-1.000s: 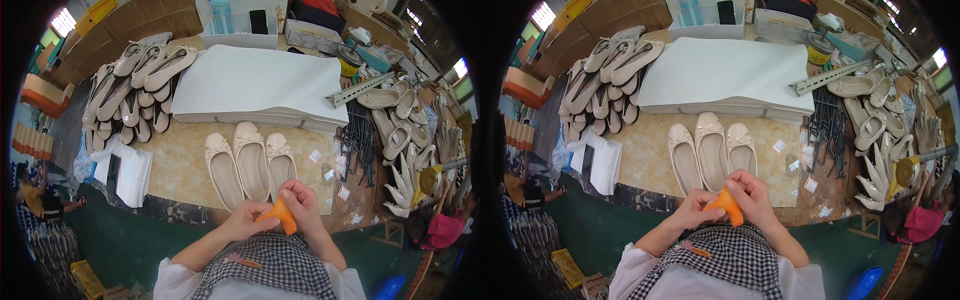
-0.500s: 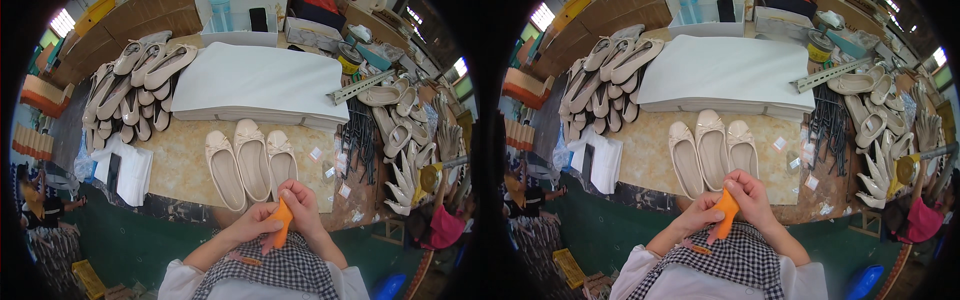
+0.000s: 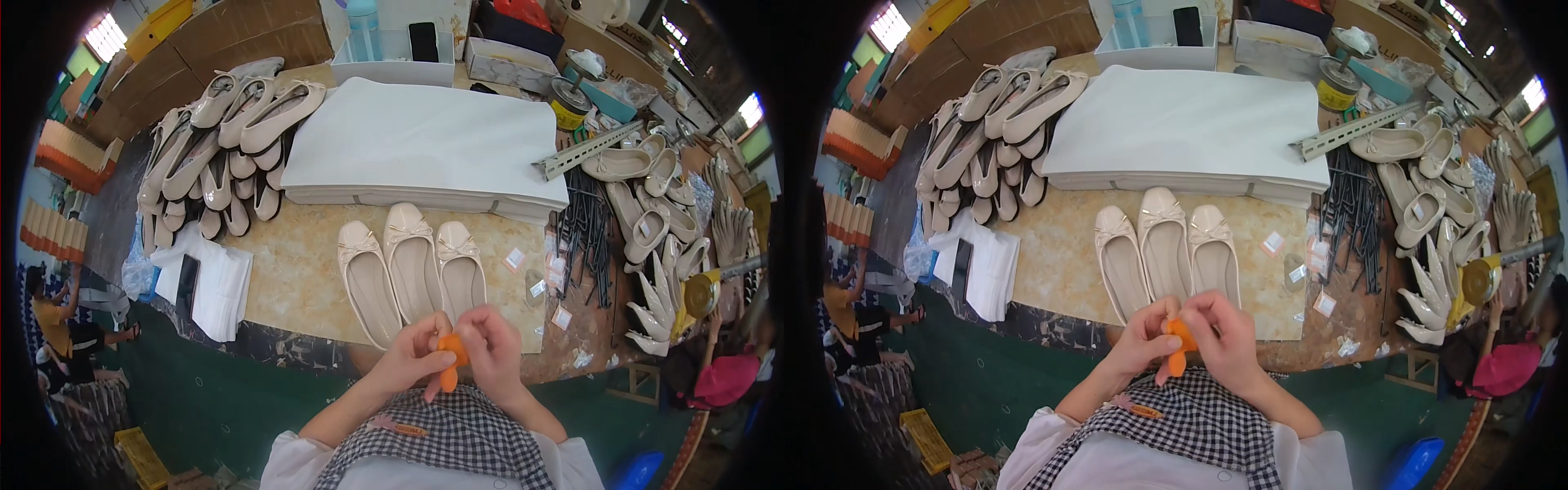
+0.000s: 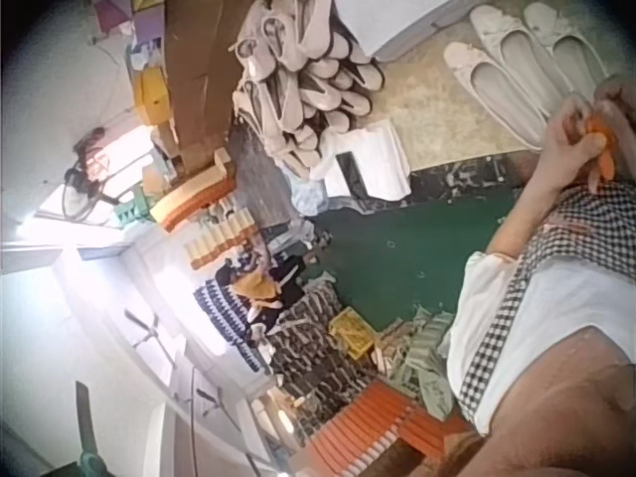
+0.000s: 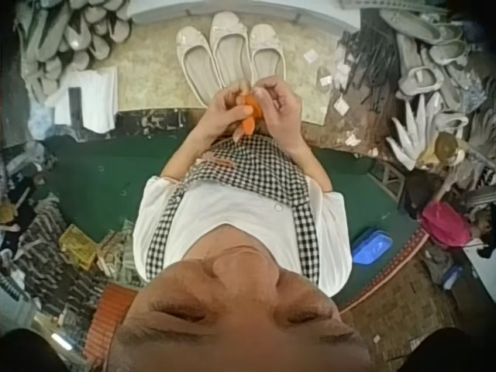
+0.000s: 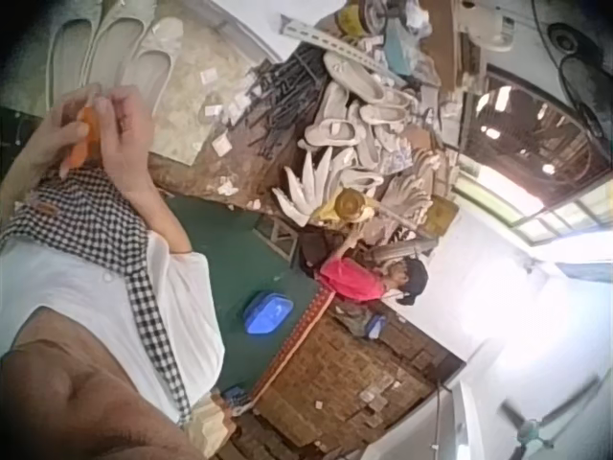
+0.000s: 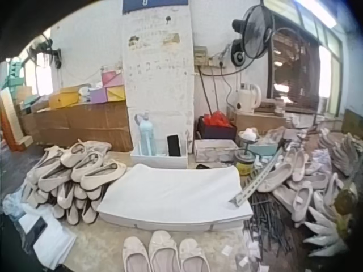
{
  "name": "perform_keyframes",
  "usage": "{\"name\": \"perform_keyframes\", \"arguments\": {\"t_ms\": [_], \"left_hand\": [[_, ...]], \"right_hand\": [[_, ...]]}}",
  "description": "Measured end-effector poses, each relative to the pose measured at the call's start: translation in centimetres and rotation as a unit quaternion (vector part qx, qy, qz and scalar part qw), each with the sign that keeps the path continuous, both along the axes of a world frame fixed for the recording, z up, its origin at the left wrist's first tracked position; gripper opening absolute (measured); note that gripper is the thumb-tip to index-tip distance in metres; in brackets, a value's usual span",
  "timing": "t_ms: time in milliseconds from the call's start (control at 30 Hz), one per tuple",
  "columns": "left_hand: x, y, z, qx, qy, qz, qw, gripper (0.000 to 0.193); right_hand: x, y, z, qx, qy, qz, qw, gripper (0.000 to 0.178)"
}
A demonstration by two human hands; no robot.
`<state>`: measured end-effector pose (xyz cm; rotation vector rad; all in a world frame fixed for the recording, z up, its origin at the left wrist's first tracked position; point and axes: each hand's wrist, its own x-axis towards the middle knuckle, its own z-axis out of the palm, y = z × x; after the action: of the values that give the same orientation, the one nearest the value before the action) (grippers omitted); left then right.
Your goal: The person cleans beige ballet flats on a workbench using a small brush and a white cloth. They repeatedly insert the brush into the shoe interior to remove debris, wipe the exterior and interior surfaces with the cloth, and place the shoes back on the table. The process is repeated for multiple pairs of shoes.
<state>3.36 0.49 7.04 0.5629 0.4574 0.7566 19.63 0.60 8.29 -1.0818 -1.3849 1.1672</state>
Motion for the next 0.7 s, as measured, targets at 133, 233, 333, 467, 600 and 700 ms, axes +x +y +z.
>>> {"name": "perform_keyframes", "arguments": {"t_ms": [133, 233, 333, 467, 600, 700], "left_hand": [[-0.3, -0.8, -0.2, -0.021, -0.096, 0.011, 0.995, 0.074], [-0.3, -0.8, 1.0, 0.010, -0.123, -0.055, 0.991, 0.055], [-1.7, -0.1, 0.9, 0.223, -0.062, -0.221, 0.948, 0.032], [1.0, 0.9, 2.8, 0.332, -0.016, -0.154, 0.930, 0.040], [2.2, 0.3, 1.0, 0.148, -0.007, -0.122, 0.981, 0.079], [2.3, 1.0, 1.0, 0.171, 0.030, -0.042, 0.984, 0.115]], "right_hand": [[0.1, 0.0, 1.8, 0.105, -0.112, 0.034, 0.987, 0.010], [-0.5, 0.7, 1.8, -0.140, 0.077, 0.084, 0.984, 0.011], [-0.7, 0.7, 1.8, -0.242, 0.140, 0.172, 0.945, 0.012], [0.1, 1.5, 2.7, -0.255, 0.081, 0.173, 0.948, 0.013], [1.6, 2.1, 0.2, -0.170, 0.059, 0.169, 0.969, 0.011], [2.4, 2.9, 0.3, -0.035, -0.082, 0.030, 0.996, 0.011]]}}
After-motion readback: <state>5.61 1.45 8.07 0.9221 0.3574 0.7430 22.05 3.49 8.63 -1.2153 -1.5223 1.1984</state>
